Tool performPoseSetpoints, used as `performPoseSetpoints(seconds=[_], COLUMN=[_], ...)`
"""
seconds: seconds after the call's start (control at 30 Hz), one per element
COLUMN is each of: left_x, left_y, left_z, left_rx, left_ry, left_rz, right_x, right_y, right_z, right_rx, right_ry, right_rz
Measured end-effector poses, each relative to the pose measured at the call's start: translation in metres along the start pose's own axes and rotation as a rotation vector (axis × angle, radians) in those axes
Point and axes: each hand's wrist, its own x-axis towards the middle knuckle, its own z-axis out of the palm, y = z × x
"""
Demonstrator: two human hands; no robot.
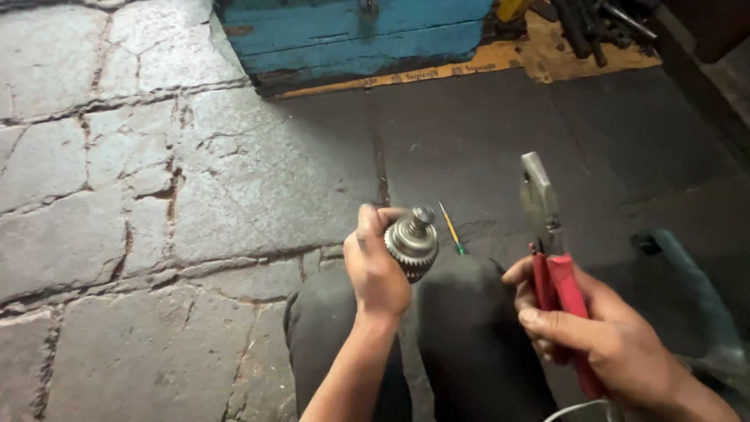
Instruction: The person uses pliers and a screwdriver to manipulate and disassemble parts of a mechanical gear-like component while sitting on the floor.
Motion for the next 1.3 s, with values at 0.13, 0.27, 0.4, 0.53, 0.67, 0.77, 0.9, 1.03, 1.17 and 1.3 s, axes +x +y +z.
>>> performPoseSetpoints(seconds=[0.13,0.27,0.4,0.53,0.67,0.77,0.9,1.03,1.17,1.3], left_x=[0.010,0.008,0.009,0.011,0.005,0.004,0.000,-0.002,-0.004,-0.001], left_y=[-0.003,0.002,0.010,0.022,0.033,0.037,0.037,0.033,0.024,0.019], left_z=[0.000,-0.004,-0.010,-0.021,-0.033,-0.040,-0.049,-0.052,-0.056,-0.055], left_rx=[-0.464,-0.520,-0.468,-0.436,-0.386,-0.387,-0.325,-0.282,-0.234,-0.229], left_ry=[0.043,-0.079,0.022,0.022,0.082,0.082,0.020,0.040,0.041,0.049], left_rz=[-0.527,-0.492,-0.564,-0.511,-0.535,-0.509,-0.387,-0.339,-0.254,-0.249], right_x=[0.009,0.016,0.016,0.028,0.044,0.061,0.086,0.109,0.121,0.126], right_y=[0.007,-0.014,-0.040,-0.056,-0.071,-0.083,-0.090,-0.088,-0.076,-0.070], right_z=[0.002,0.018,0.034,0.054,0.068,0.078,0.092,0.101,0.100,0.094], right_rx=[0.279,0.238,0.157,0.065,-0.022,-0.167,-0.532,-0.875,-0.635,-0.294], right_ry=[-0.168,-0.261,-0.257,-0.215,-0.264,-0.275,-0.109,0.046,-0.104,-0.207], right_rz=[0.110,0.137,0.136,0.107,0.137,0.120,0.082,0.224,0.200,0.142])
